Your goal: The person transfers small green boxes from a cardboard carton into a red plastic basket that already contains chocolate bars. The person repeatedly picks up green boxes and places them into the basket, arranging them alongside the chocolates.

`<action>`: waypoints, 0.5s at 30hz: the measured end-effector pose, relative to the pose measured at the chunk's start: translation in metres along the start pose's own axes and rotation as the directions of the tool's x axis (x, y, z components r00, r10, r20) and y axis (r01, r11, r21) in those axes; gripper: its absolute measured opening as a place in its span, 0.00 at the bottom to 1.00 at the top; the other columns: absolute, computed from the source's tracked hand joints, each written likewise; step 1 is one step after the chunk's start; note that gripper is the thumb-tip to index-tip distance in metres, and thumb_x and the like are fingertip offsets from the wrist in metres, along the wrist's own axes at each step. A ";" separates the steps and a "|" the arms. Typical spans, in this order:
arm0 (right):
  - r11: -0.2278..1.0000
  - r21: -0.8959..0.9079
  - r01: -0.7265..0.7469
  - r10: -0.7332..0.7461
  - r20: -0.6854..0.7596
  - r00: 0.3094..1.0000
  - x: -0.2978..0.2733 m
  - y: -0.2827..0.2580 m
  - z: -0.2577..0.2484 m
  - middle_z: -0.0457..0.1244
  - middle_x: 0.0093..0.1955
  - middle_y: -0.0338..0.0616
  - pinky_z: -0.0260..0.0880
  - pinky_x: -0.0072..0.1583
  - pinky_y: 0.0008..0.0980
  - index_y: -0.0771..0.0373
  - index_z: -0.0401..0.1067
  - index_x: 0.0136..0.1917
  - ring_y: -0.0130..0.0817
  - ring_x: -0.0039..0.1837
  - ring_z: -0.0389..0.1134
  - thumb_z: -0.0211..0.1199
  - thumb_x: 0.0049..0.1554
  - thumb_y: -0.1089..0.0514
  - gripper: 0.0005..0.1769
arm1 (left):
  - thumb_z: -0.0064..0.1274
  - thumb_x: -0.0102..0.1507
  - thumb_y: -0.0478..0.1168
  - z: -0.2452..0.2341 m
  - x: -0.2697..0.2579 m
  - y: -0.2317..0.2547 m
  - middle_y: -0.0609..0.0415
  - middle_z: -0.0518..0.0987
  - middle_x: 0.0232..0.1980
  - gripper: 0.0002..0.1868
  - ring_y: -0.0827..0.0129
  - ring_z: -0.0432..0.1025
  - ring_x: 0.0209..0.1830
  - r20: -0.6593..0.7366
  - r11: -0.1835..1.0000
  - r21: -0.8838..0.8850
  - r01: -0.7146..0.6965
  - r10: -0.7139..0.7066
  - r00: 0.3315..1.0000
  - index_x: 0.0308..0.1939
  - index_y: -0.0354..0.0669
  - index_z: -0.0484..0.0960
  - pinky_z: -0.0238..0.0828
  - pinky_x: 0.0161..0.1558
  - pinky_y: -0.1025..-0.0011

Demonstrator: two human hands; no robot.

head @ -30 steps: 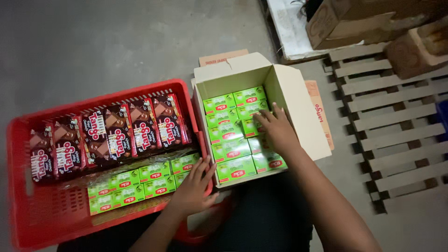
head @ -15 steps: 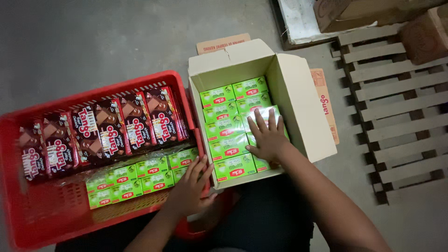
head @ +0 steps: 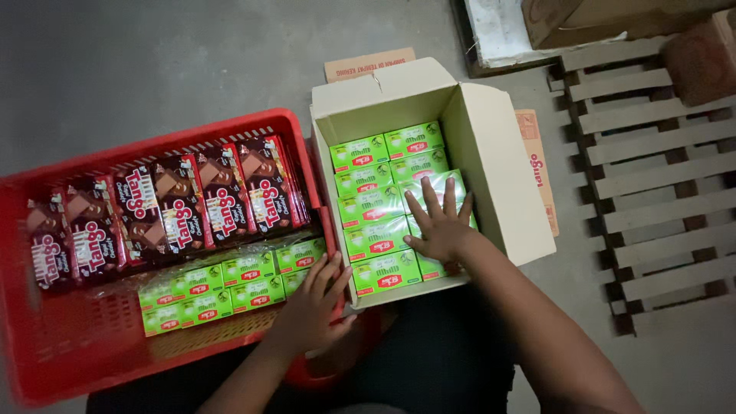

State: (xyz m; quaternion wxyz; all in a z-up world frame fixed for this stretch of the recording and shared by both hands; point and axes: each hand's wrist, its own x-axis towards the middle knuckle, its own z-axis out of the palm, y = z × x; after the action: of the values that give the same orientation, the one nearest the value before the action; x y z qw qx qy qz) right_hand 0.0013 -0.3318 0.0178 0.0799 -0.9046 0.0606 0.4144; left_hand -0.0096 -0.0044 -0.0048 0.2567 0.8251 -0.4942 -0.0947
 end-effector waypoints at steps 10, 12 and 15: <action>0.986 0.148 0.082 -0.061 -0.141 0.988 -0.029 0.003 -0.006 0.14 0.87 0.46 0.14 0.75 0.71 0.46 0.25 0.85 0.61 0.83 0.07 0.45 0.64 0.33 0.48 | 0.63 0.61 0.59 0.002 -0.001 0.000 0.41 0.57 0.80 0.46 0.41 0.55 0.78 -0.049 0.998 0.069 0.007 -0.003 0.999 0.75 0.42 0.62 0.68 0.65 0.46; 0.979 0.198 0.057 -0.017 -0.200 0.980 -0.040 0.007 0.004 0.18 0.88 0.42 0.16 0.78 0.66 0.45 0.35 0.85 0.62 0.84 0.12 0.51 0.64 0.36 0.44 | 0.64 0.59 0.59 0.006 -0.002 -0.004 0.37 0.55 0.80 0.50 0.38 0.54 0.78 -0.019 0.996 0.086 -0.027 0.029 0.999 0.76 0.40 0.59 0.65 0.67 0.44; 0.960 0.191 0.206 -0.098 -0.458 0.883 -0.057 0.014 0.039 0.33 0.87 0.51 0.23 0.77 0.68 0.46 0.52 0.81 0.65 0.84 0.27 0.58 0.61 0.41 0.39 | 0.66 0.58 0.59 0.008 -0.002 -0.005 0.33 0.58 0.78 0.50 0.37 0.56 0.77 -0.073 0.995 0.088 -0.051 0.057 0.996 0.75 0.37 0.61 0.61 0.71 0.45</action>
State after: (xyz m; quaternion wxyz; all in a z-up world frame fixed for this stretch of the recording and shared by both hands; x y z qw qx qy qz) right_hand -0.0672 -0.3352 0.0347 0.2025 -0.9612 0.0542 0.1792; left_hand -0.0100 -0.0039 -0.0148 0.2422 0.8246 -0.5100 -0.0351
